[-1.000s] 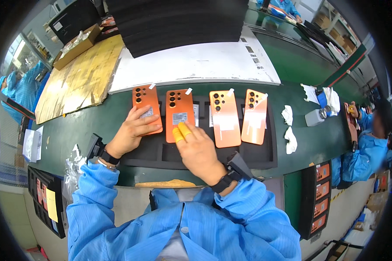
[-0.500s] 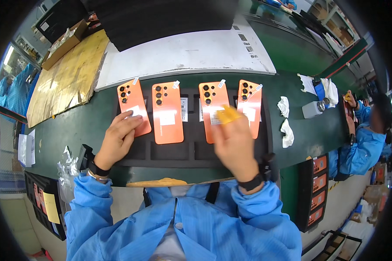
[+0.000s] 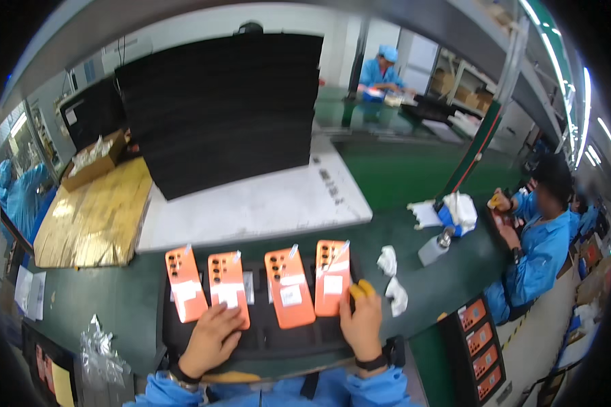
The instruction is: Cleaning and inspecting the back, camera lenses, and edges of several orange smartphones on an assembly line using a cloth and protective film.
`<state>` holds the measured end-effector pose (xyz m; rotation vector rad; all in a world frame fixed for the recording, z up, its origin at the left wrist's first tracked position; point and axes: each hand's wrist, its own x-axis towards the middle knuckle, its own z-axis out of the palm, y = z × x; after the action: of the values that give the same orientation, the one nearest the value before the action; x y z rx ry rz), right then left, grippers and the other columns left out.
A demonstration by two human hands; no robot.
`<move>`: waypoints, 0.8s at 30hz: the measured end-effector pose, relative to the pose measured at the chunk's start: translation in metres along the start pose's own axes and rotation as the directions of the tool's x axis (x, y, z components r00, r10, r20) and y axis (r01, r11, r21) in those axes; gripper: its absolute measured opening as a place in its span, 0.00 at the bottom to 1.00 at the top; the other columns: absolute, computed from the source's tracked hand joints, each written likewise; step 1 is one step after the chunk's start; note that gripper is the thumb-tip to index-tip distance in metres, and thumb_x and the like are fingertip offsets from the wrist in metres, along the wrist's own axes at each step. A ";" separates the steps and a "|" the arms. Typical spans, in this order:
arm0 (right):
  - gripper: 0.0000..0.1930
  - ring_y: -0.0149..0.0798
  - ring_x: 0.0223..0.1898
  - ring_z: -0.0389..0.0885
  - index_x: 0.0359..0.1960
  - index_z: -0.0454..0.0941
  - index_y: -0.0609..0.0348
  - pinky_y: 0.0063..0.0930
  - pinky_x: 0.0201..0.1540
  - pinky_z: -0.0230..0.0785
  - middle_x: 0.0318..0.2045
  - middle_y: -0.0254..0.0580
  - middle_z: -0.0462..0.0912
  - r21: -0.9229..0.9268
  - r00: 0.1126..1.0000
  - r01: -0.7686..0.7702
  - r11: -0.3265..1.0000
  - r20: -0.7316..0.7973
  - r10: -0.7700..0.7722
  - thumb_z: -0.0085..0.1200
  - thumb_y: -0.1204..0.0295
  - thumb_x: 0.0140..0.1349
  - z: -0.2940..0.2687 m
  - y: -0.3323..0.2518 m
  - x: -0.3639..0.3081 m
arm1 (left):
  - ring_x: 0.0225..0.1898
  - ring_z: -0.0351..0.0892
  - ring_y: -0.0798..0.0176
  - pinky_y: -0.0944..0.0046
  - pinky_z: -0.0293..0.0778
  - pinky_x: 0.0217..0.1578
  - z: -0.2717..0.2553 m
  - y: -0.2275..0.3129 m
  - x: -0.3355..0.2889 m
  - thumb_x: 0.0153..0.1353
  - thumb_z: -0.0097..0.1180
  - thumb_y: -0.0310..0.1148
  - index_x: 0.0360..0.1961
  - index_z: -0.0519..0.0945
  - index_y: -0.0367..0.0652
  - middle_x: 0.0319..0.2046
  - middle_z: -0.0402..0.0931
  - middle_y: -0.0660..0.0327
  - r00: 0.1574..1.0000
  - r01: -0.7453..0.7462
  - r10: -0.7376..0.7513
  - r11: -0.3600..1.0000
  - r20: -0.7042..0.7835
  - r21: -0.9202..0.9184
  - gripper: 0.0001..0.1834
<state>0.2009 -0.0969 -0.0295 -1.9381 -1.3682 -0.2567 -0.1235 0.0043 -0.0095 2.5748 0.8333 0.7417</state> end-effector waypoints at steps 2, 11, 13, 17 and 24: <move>0.18 0.60 0.53 0.75 0.49 0.79 0.62 0.47 0.57 0.67 0.54 0.58 0.77 -0.019 1.000 0.018 1.000 -0.013 -0.018 0.63 0.69 0.59 -0.001 0.004 -0.005 | 0.61 0.71 0.41 0.46 0.67 0.63 0.000 0.001 -0.002 0.56 0.62 0.32 0.48 0.84 0.42 0.56 0.78 0.54 1.000 -0.011 0.011 1.000 -0.001 -0.012 0.17; 0.18 0.58 0.52 0.76 0.47 0.83 0.59 0.46 0.56 0.70 0.54 0.55 0.79 -0.034 0.999 -0.043 0.999 -0.006 0.043 0.62 0.62 0.60 0.003 0.007 -0.010 | 0.61 0.72 0.48 0.51 0.69 0.60 0.004 0.002 -0.010 0.57 0.61 0.34 0.47 0.84 0.48 0.56 0.79 0.62 0.998 -0.044 0.046 0.998 -0.035 0.051 0.16; 0.18 0.58 0.53 0.75 0.47 0.83 0.59 0.46 0.57 0.70 0.54 0.54 0.79 -0.035 0.998 -0.058 0.998 -0.008 0.058 0.62 0.61 0.60 0.004 0.007 -0.010 | 0.61 0.72 0.48 0.52 0.69 0.60 0.005 0.001 -0.011 0.57 0.61 0.34 0.47 0.85 0.49 0.56 0.79 0.62 0.999 -0.040 0.042 0.997 -0.034 0.060 0.16; 0.17 0.59 0.53 0.76 0.47 0.83 0.59 0.46 0.57 0.70 0.55 0.55 0.79 -0.048 0.998 -0.055 0.997 -0.008 0.055 0.61 0.61 0.61 0.002 0.005 -0.009 | 0.60 0.74 0.48 0.52 0.71 0.59 0.006 0.001 -0.011 0.57 0.61 0.34 0.45 0.86 0.49 0.54 0.81 0.62 0.996 -0.053 0.057 0.997 -0.067 0.050 0.14; 0.16 0.60 0.52 0.76 0.46 0.83 0.60 0.48 0.56 0.71 0.54 0.55 0.79 -0.042 0.997 -0.074 0.996 -0.010 0.073 0.60 0.63 0.61 0.000 0.001 -0.007 | 0.57 0.76 0.44 0.50 0.72 0.58 -0.002 0.009 -0.005 0.54 0.62 0.31 0.44 0.86 0.46 0.51 0.83 0.59 0.996 -0.018 0.016 1.000 -0.085 -0.020 0.15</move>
<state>0.1986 -0.1021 -0.0341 -2.0160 -1.2925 -0.2602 -0.1236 -0.0054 -0.0056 2.5507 0.8258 0.8660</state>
